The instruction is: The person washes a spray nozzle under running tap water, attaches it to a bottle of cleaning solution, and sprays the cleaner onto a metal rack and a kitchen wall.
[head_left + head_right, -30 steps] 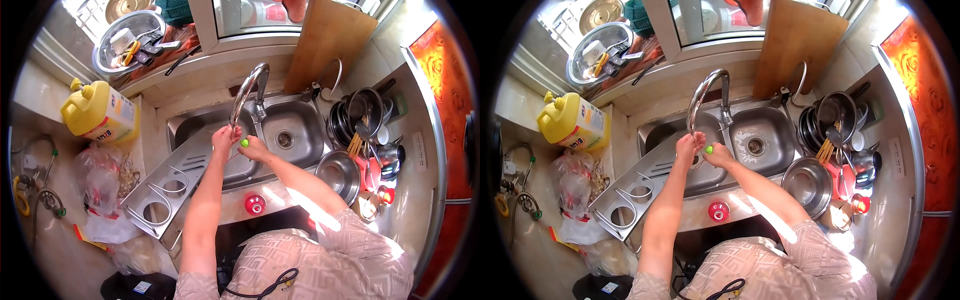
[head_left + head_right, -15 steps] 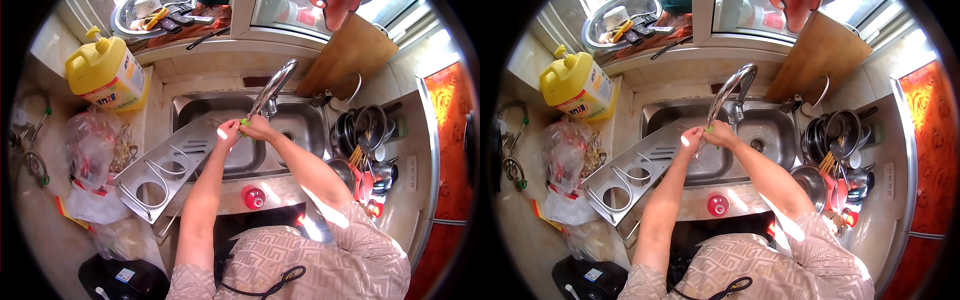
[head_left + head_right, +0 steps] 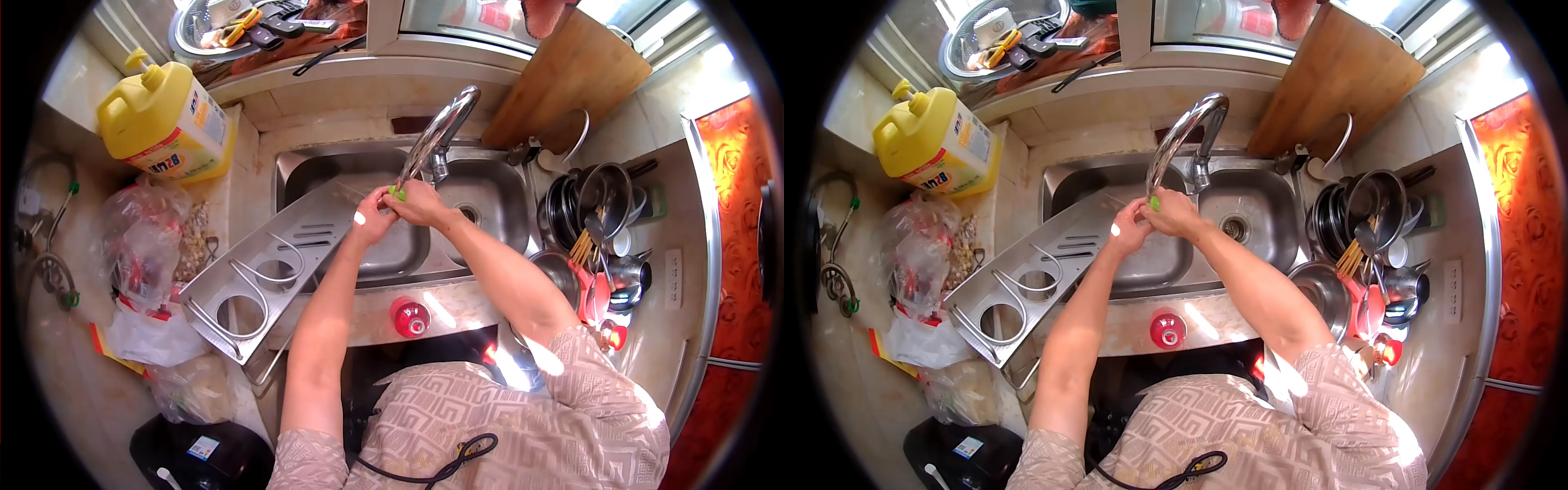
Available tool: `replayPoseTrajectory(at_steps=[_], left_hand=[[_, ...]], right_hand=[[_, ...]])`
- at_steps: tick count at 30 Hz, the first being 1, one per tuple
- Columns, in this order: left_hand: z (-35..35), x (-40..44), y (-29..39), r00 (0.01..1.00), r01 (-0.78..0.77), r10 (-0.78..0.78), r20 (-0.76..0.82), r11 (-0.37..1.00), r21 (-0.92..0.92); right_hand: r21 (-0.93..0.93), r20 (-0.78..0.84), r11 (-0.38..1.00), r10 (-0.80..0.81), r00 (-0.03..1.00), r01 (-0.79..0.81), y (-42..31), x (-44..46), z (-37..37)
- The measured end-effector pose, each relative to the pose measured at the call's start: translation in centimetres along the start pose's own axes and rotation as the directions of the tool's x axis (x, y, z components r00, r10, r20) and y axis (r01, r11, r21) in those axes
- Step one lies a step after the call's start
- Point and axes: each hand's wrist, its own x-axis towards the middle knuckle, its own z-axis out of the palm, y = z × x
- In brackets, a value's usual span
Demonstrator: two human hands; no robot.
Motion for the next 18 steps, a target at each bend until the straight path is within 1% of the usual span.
replayPoseTrajectory(at_steps=[1,2,4,5,6,8,9,11,12,14,15,17,18], left_hand=[[-0.3,0.1,0.3,0.999,0.03,-0.03,0.022,0.999,0.023],[-0.4,0.3,0.4,0.997,0.059,-0.061,0.046,0.997,0.044],[-0.7,0.6,0.7,0.993,0.08,-0.082,0.086,0.996,0.029],[-0.9,0.9,0.6,0.988,0.098,-0.099,0.115,0.995,0.015],[-0.9,1.1,0.5,0.988,0.098,-0.099,0.118,0.995,0.016],[-1.0,1.3,0.6,0.98,0.123,-0.106,0.17,0.988,-0.097],[-0.9,1.2,0.8,0.979,0.125,-0.107,0.173,0.988,-0.093],[-0.7,1.0,1.2,0.981,0.097,-0.081,0.175,0.992,-0.084],[-0.6,0.9,1.4,0.98,0.1,-0.084,0.18,0.992,-0.082],[-0.5,0.7,1.8,0.98,0.09,-0.07,0.184,0.99,-0.105],[-0.4,0.9,2.0,0.979,0.096,-0.075,0.191,0.99,-0.107],[-0.4,0.8,2.5,0.973,0.12,-0.111,0.2,0.992,-0.032],[-0.5,0.7,3.0,0.972,0.128,-0.118,0.203,0.991,-0.033]], right_hand=[[0.0,0.009,0.999,-0.05,0.999,0.05,-0.7,-0.7,-0.7],[0.003,0.008,0.999,-0.041,0.999,0.041,-0.6,-0.8,-0.9],[-0.01,0.042,0.999,-0.036,0.998,0.037,-0.8,-0.5,-1.6],[0.007,0.038,1.0,0.028,0.999,-0.029,-0.9,-0.3,-1.7],[0.009,0.036,0.999,0.031,0.999,-0.031,-0.9,-0.3,-2.0],[0.046,0.037,0.996,0.072,0.997,-0.074,-1.2,-0.4,-2.6],[0.05,0.036,0.996,0.074,0.997,-0.076,-1.4,-0.6,-2.9],[-0.031,0.019,0.992,0.12,0.993,-0.12,-1.8,-0.5,-3.3],[-0.027,0.019,0.992,0.126,0.992,-0.125,-1.8,-0.6,-3.4],[-0.022,-0.041,0.997,0.068,0.997,-0.069,-2.0,-0.9,-3.5],[-0.021,-0.041,0.997,0.077,0.996,-0.078,-2.0,-0.9,-3.7],[0.0,-0.114,0.999,0.048,0.992,-0.048,-1.7,-1.1,-3.5],[0.002,-0.11,0.999,0.054,0.992,-0.055,-1.5,-1.0,-3.2]])
